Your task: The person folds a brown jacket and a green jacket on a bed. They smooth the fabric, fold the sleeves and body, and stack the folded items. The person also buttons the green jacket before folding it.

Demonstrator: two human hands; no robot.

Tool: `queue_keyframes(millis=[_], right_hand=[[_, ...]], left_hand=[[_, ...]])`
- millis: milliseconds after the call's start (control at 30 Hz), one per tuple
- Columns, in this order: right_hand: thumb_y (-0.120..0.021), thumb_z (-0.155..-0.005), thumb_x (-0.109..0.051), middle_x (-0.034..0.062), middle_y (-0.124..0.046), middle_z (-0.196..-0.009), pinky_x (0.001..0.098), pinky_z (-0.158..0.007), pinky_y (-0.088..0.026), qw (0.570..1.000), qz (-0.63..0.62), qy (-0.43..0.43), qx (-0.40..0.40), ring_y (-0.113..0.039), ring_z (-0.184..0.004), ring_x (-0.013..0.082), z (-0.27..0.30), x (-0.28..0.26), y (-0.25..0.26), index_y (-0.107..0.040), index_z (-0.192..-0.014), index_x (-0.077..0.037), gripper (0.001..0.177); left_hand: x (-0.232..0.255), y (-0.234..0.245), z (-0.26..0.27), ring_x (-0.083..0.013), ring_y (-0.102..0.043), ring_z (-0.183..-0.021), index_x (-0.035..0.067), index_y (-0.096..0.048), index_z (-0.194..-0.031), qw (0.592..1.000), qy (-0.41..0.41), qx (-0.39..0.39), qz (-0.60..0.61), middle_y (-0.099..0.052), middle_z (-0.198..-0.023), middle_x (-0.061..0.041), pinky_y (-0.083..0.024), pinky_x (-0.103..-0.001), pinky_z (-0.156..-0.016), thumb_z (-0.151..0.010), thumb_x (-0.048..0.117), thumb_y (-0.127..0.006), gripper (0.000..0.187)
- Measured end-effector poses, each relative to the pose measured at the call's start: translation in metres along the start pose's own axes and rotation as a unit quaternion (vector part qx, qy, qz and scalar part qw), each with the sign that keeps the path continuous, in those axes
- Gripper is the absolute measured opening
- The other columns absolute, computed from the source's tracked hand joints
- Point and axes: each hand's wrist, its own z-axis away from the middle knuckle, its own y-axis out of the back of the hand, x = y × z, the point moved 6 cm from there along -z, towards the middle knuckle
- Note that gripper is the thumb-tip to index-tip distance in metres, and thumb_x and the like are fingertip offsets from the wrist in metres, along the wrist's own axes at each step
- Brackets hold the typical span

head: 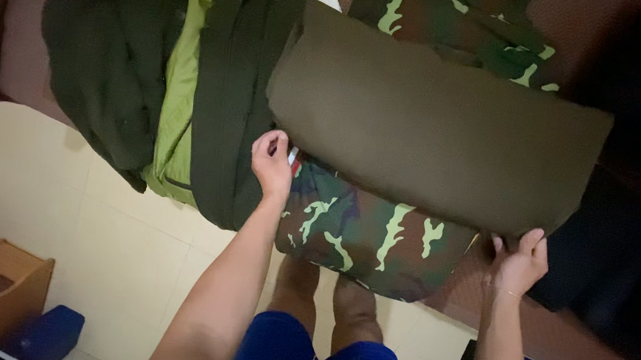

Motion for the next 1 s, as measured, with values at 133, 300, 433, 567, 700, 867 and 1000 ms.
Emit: queue_keyframes(millis=[133,300,433,567,700,867,1000], right_hand=[[-0.046,-0.116,-0.037,0.0030,-0.064,-0.129,0.0380,-0.093,-0.056,1.000,0.029,0.005,0.003,-0.062,-0.117,0.0172,0.003,-0.009,-0.010,-0.058,-0.127,-0.007,0.035],[-0.047,-0.112,-0.036,0.0042,-0.063,-0.136,0.0393,-0.096,-0.055,0.997,-0.067,-0.038,-0.011,-0.060,-0.126,0.0227,0.001,-0.014,-0.010,-0.057,-0.135,-0.008,0.037],[-0.052,-0.111,-0.033,0.0094,-0.062,-0.143,0.0451,-0.110,-0.056,0.993,-0.099,-0.058,-0.009,-0.060,-0.134,0.0275,-0.006,-0.008,0.007,-0.056,-0.141,-0.005,0.041],[-0.055,-0.112,-0.031,0.0093,-0.057,-0.148,0.0475,-0.115,-0.045,0.987,-0.137,-0.073,-0.044,-0.057,-0.135,0.0272,-0.013,-0.001,0.013,-0.053,-0.146,-0.005,0.043],[-0.054,-0.110,-0.032,0.0087,-0.057,-0.149,0.0477,-0.117,-0.043,0.977,-0.185,-0.086,-0.066,-0.055,-0.136,0.0266,-0.007,-0.009,0.013,-0.054,-0.144,-0.005,0.043],[-0.049,-0.110,-0.032,0.0122,-0.058,-0.150,0.0418,-0.119,-0.040,0.999,0.037,-0.005,0.007,-0.053,-0.140,0.0271,-0.005,-0.050,0.024,-0.057,-0.140,-0.002,0.044],[-0.050,-0.110,-0.031,0.0101,-0.062,-0.144,0.0359,-0.115,-0.043,0.999,0.042,0.017,0.018,-0.057,-0.134,0.0219,-0.005,-0.057,0.032,-0.062,-0.136,-0.003,0.040]], left_hand=[[0.012,-0.001,-0.007,-0.0156,-0.057,-0.111,0.004,-0.059,-0.128,0.996,-0.003,-0.044,0.074,-0.047,-0.140,-0.004,-0.053,-0.033,-0.094,-0.099,0.015,-0.064,0.032],[-0.006,0.007,-0.017,-0.0135,-0.062,-0.095,0.009,-0.065,-0.120,0.975,0.154,-0.125,0.097,-0.068,-0.113,-0.002,-0.052,-0.031,-0.090,-0.102,0.021,-0.062,0.022],[-0.026,0.023,-0.030,-0.0118,-0.056,-0.099,0.003,-0.065,-0.104,0.924,0.183,-0.182,0.283,-0.060,-0.103,0.000,-0.048,-0.032,-0.093,-0.111,0.015,-0.061,0.014],[-0.030,0.029,-0.029,-0.0120,-0.055,-0.106,0.009,-0.061,-0.099,0.896,0.185,-0.206,0.347,-0.059,-0.105,0.002,-0.044,-0.035,-0.104,-0.111,0.013,-0.056,0.014],[-0.006,0.032,-0.023,-0.0149,-0.058,-0.116,0.009,-0.067,-0.107,0.884,0.203,-0.214,0.363,-0.064,-0.113,0.000,-0.044,-0.041,-0.110,-0.106,0.019,-0.052,0.017],[0.025,0.026,-0.037,-0.0108,-0.055,-0.119,0.008,-0.059,-0.136,0.951,0.196,-0.201,0.132,-0.063,-0.129,0.000,-0.041,-0.033,-0.106,-0.106,0.037,-0.054,0.042],[0.036,0.021,-0.040,-0.0106,-0.055,-0.105,-0.002,-0.067,-0.126,0.969,0.114,-0.211,0.056,-0.068,-0.116,-0.004,-0.045,-0.028,-0.096,-0.106,0.041,-0.058,0.048]])
